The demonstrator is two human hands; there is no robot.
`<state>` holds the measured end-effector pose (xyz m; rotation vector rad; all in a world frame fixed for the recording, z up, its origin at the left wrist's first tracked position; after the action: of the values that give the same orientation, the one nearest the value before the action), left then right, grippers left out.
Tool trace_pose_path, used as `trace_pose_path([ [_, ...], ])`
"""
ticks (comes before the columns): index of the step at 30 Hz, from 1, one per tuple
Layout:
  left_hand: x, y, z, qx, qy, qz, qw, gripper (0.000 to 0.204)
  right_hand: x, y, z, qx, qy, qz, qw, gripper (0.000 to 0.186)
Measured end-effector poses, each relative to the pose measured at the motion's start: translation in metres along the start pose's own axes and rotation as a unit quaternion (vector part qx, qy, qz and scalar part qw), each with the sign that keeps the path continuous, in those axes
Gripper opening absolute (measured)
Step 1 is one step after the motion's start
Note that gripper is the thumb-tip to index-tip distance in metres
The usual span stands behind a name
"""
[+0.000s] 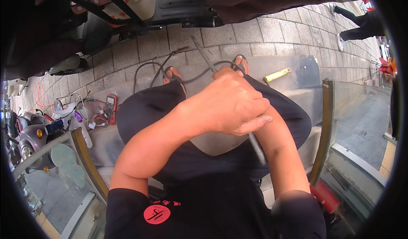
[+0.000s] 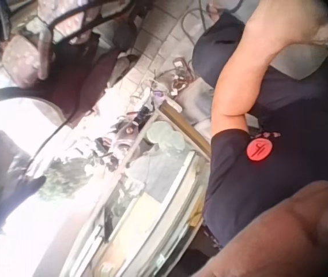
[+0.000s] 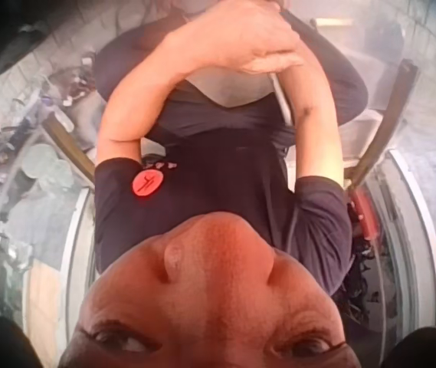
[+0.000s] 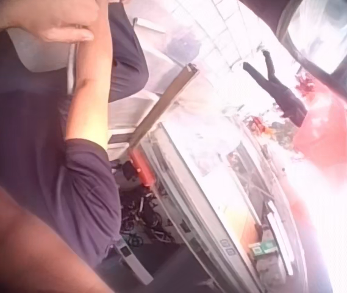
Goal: The person sits on the floor and uses a welding torch to join a black circular metal part to a scooter frame. They hold the part in place with one hand and apply the welding torch with the other, creating sparks. The person also handles a metal rod and adjusts the welding cables during the process.
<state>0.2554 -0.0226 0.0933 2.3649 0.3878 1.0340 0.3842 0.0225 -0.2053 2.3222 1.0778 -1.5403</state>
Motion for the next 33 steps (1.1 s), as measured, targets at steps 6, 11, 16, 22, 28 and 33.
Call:
trace_pose_path([
  [6, 0.001, 0.008, 0.003, -0.005, -0.112, -0.078, 0.991, 0.019, 0.011, -0.051, 0.012, 0.039, -0.065, -0.022, 0.997, 0.021],
  [11, 0.012, 0.019, -0.002, 0.004, -0.088, -0.056, 0.995, 0.019, -0.056, -0.022, -0.014, 0.275, -0.167, -0.012, 0.947, 0.038],
  [16, 0.022, 0.023, 0.001, -0.007, -0.078, -0.045, 0.996, 0.016, -0.054, 0.044, 0.057, 0.237, -0.129, 0.013, 0.963, 0.039],
  [22, 0.02, 0.019, -0.006, -0.01, -0.05, -0.034, 0.998, 0.018, -0.038, 0.065, 0.056, 0.177, -0.06, 0.009, 0.982, 0.042],
  [28, -0.013, -0.008, 0.021, 0.025, -0.102, -0.12, 0.987, 0.022, -0.019, 0.05, 0.072, 0.194, -0.041, -0.018, 0.98, 0.047],
  [33, -0.102, -0.045, 0.082, -0.087, 0.038, -0.477, 0.874, 0.035, -0.008, 0.032, 0.091, 0.296, -0.061, -0.04, 0.952, 0.052],
])
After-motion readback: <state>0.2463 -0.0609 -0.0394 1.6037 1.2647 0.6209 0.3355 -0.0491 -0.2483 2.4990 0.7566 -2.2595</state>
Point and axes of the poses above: each hand's wrist, its own x-axis towards the middle knuckle, its own z-axis out of the palm, y = z × x, the point moved 2 cm from there along x, towards the middle knuckle, and after that the axes turned 10 degrees about z, right-handed, at the moved point
